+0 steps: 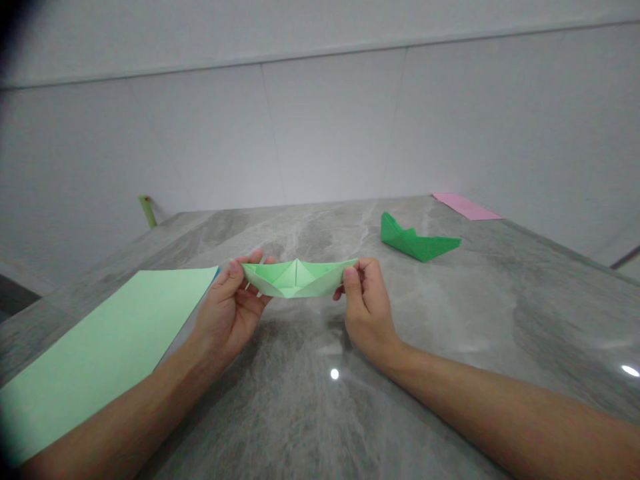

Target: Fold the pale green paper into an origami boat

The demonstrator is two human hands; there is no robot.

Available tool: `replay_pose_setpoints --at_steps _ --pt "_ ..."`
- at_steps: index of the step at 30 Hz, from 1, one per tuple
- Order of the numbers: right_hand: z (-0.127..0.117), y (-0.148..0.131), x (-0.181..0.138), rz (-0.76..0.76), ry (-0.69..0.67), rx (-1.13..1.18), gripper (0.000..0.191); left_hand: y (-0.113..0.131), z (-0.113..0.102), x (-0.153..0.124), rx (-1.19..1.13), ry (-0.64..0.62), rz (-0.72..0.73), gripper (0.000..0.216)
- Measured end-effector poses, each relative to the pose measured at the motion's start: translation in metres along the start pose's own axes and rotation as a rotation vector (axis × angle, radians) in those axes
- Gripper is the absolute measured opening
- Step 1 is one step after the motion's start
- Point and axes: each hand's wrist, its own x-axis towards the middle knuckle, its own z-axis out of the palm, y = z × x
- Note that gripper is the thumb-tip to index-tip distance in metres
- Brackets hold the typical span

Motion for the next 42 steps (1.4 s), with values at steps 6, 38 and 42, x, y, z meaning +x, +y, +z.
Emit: replay_pose_setpoints --at_steps 6,38,42 --pt "0.003 -0.002 0.001 0.091 0.008 0.154 0.020 -0.001 0.005 -0.002 -0.044 0.050 -0.028 0.017" --pt "0.001 -0.001 0.000 0.101 -0.140 0.063 0.019 -0.017 0.004 -0.016 0.189 -0.318 -0.060 0.056" --pt "0.003 -0.004 0.000 0.088 -0.161 0.162 0.018 -0.010 0.009 -0.016 0.077 -0.247 -0.032 0.051"
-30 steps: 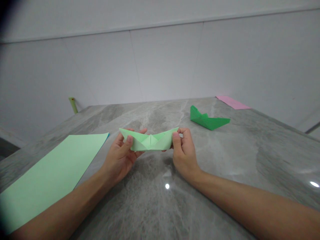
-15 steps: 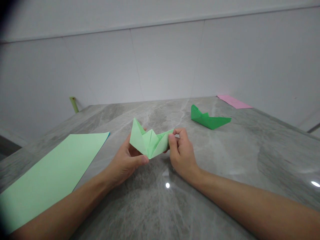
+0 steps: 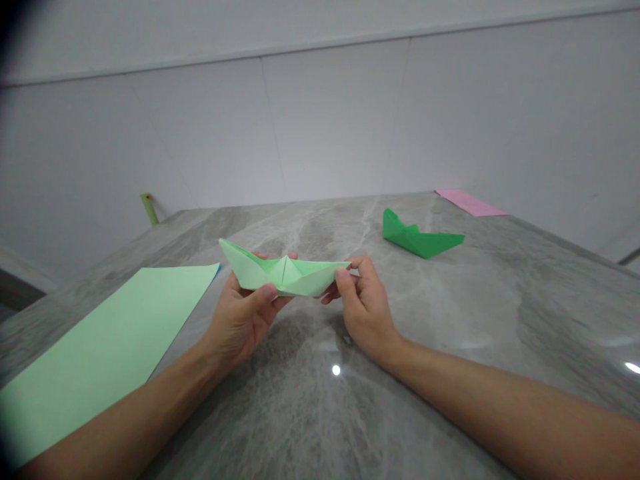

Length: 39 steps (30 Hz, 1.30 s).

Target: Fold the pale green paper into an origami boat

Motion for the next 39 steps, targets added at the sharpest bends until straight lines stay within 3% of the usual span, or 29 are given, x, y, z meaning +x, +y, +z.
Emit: replay_pose_setpoints --at_steps 5,10,15,19,26,33,39 --pt "-0.001 -0.003 -0.003 -0.011 -0.031 0.071 0.013 0.005 0.000 0.001 -0.015 0.023 -0.001 0.062" --pt "-0.007 -0.002 -0.004 -0.031 -0.085 -0.025 0.016 0.005 -0.002 0.003 0.017 0.113 -0.028 0.044" --pt "-0.007 -0.005 -0.004 -0.002 -0.255 -0.149 0.016 0.003 -0.002 0.004 0.053 0.190 -0.064 0.035" --pt "-0.003 -0.009 -0.005 0.053 -0.322 -0.305 0.023 0.000 -0.004 0.003 0.055 0.133 -0.114 0.032" --pt "-0.001 -0.009 -0.005 -0.083 -0.222 -0.511 0.019 -0.003 -0.005 0.002 0.083 -0.014 -0.173 0.034" --pt "0.001 -0.013 -0.010 -0.148 -0.350 -0.495 0.028 -0.004 -0.001 -0.001 0.167 -0.039 -0.224 0.036" --pt "0.001 -0.013 -0.007 -0.009 -0.297 -0.346 0.034 -0.003 -0.003 -0.002 0.209 -0.040 -0.272 0.037"
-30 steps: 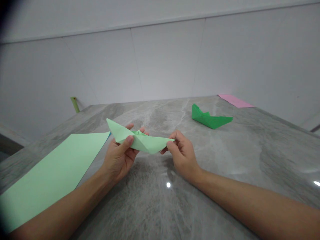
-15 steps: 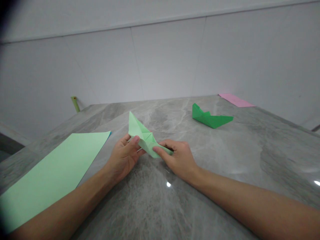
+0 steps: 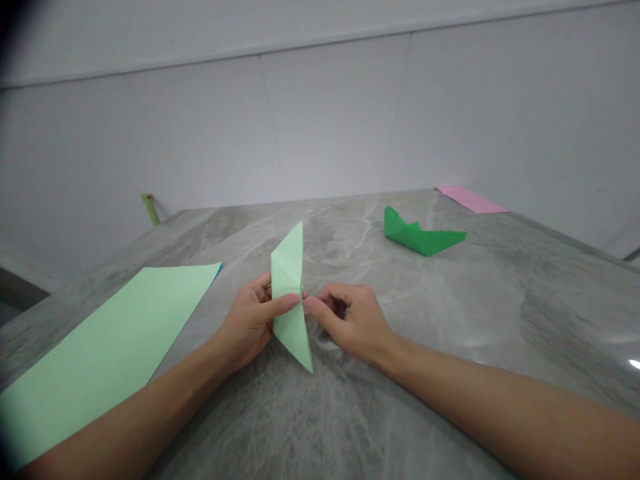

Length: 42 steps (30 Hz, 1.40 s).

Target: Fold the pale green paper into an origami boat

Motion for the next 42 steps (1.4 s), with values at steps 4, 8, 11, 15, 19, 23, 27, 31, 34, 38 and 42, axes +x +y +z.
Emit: replay_pose_setpoints --at_steps 4,8,11,15,19,23,27,31,34,38,42 --pt "0.0012 0.0028 0.0018 0.105 -0.002 0.214 0.030 -0.0026 -0.0010 -0.0032 0.030 -0.113 -0.050 0.035" --pt "0.0011 0.0033 0.0018 0.096 -0.059 0.280 0.030 -0.0055 -0.0022 -0.0051 0.065 -0.222 -0.082 0.033" --pt "0.0008 0.0041 0.0013 0.081 -0.064 0.277 0.030 -0.0065 -0.0029 -0.0051 0.080 -0.268 -0.104 0.036" --pt "0.0007 0.0058 0.0012 0.078 -0.067 0.297 0.029 -0.0067 -0.0041 -0.0044 0.102 -0.313 -0.108 0.039" --pt "0.0008 0.0057 0.0017 0.094 -0.078 0.352 0.030 -0.0071 -0.0042 -0.0036 0.087 -0.342 -0.120 0.039" --pt "0.0013 0.0044 0.0028 0.114 -0.079 0.395 0.033 -0.0082 -0.0001 -0.0030 0.115 -0.268 -0.127 0.036" --pt "0.0018 0.0063 0.0044 0.110 -0.046 0.366 0.038 -0.0100 0.0024 -0.0028 0.254 -0.062 -0.147 0.031" --pt "0.0012 0.0087 0.0043 0.152 -0.095 0.344 0.042 -0.0100 -0.0008 -0.0024 0.447 0.019 -0.090 0.033" --pt "0.0010 0.0083 0.0036 0.206 -0.144 0.330 0.045 -0.0086 -0.0028 -0.0016 0.638 0.033 0.025 0.034" --pt "0.0015 0.0069 0.0036 0.253 -0.157 0.305 0.048 -0.0082 -0.0028 -0.0004 0.830 0.020 0.119 0.035" --pt "0.0017 0.0077 0.0031 0.263 -0.163 0.290 0.045 -0.0088 -0.0022 0.0000 0.951 0.041 0.110 0.037"
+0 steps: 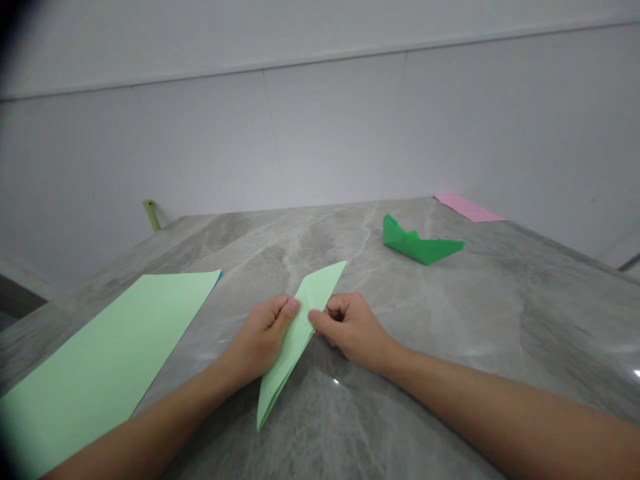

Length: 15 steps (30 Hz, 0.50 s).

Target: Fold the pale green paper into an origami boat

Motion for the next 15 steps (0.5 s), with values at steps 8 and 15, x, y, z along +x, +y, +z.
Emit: replay_pose_setpoints --at_steps 8,15 --pt "-0.002 0.003 0.001 -0.087 -0.111 0.162 0.045 0.005 -0.002 -0.001 -0.214 -0.010 -0.080 0.043" --pt "-0.001 0.003 0.007 -0.091 -0.059 0.333 0.052 0.017 -0.016 -0.006 -0.877 -0.493 -0.474 0.028"
